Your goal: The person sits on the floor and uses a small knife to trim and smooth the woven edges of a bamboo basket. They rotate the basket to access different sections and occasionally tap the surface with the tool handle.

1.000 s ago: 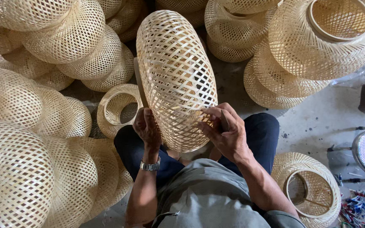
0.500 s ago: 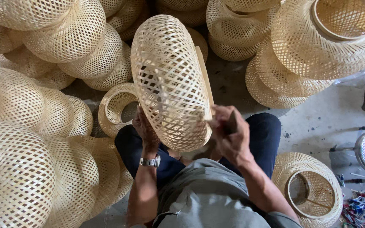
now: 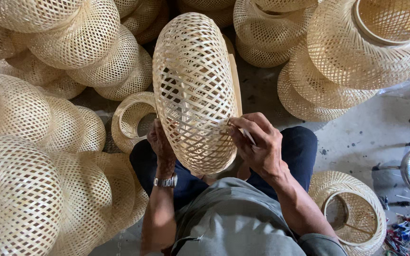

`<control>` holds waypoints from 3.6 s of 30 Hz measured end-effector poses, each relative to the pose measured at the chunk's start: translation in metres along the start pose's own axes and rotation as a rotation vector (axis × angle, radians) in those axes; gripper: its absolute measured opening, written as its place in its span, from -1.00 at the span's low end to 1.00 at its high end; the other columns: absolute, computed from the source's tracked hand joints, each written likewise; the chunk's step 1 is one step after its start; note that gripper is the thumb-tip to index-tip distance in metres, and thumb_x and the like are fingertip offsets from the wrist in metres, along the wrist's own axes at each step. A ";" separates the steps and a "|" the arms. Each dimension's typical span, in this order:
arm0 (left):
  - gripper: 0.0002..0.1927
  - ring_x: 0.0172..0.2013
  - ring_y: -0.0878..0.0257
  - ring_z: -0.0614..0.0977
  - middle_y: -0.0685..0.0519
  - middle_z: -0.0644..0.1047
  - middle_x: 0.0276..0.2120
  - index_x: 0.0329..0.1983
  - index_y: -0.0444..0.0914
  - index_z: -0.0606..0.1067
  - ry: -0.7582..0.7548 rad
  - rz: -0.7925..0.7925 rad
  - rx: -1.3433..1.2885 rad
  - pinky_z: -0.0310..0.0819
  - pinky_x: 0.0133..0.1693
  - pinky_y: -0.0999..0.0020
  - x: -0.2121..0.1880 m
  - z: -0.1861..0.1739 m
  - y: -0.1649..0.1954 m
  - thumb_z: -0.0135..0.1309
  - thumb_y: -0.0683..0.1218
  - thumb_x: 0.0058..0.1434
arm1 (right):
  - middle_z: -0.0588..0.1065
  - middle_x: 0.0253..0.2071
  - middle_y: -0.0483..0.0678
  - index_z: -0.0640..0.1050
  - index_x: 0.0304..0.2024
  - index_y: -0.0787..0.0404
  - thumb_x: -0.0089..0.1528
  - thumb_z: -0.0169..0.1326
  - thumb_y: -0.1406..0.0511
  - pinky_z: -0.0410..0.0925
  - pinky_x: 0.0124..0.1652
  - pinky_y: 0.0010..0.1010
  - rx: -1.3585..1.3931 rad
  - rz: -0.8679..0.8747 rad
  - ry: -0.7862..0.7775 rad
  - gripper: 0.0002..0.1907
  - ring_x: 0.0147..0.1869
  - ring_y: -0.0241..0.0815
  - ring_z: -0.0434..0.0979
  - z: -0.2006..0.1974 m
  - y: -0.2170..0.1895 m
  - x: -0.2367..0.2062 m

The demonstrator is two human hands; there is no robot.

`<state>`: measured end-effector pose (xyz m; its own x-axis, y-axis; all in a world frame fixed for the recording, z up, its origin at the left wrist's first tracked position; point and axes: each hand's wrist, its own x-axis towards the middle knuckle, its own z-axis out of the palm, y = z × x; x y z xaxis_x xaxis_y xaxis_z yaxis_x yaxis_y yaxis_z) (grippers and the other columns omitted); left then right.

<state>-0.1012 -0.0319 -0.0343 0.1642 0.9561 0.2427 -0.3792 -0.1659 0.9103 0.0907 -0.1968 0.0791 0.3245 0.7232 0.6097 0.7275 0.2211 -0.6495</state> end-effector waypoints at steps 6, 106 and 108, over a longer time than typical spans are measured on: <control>-0.62 -0.56 0.52 0.43 0.20 0.51 -0.52 -0.24 -0.27 0.54 -0.007 0.014 0.027 0.24 -0.54 0.54 0.002 -0.001 0.004 -0.12 0.07 0.53 | 0.53 -0.15 -0.02 0.59 -0.01 0.18 0.24 0.29 0.40 0.50 -0.32 -0.38 0.014 -0.093 -0.066 -0.73 -0.22 -0.15 0.64 -0.007 -0.004 0.003; -0.51 -0.40 0.35 0.63 0.02 0.54 -0.35 0.06 -0.37 0.49 -0.019 0.137 0.228 0.64 -0.34 0.40 -0.004 -0.013 -0.001 -0.29 0.12 0.65 | 0.37 -0.02 -0.07 0.43 0.16 0.28 0.19 0.36 0.45 0.26 -0.34 -0.60 0.457 0.109 -0.032 -0.47 -0.28 -0.47 0.33 0.012 -0.011 -0.021; -0.56 -0.31 0.32 0.64 -0.03 0.54 -0.24 0.17 -0.38 0.40 -0.049 0.175 0.248 0.65 -0.28 0.38 -0.005 -0.014 -0.001 -0.25 0.09 0.64 | 0.38 -0.05 -0.08 0.44 0.12 0.28 0.16 0.39 0.42 0.27 -0.35 -0.60 0.404 0.107 -0.040 -0.47 -0.28 -0.47 0.34 0.012 -0.011 -0.021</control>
<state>-0.1146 -0.0334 -0.0415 0.1619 0.8960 0.4134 -0.1727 -0.3867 0.9059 0.0691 -0.2066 0.0682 0.3558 0.7789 0.5164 0.3925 0.3769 -0.8390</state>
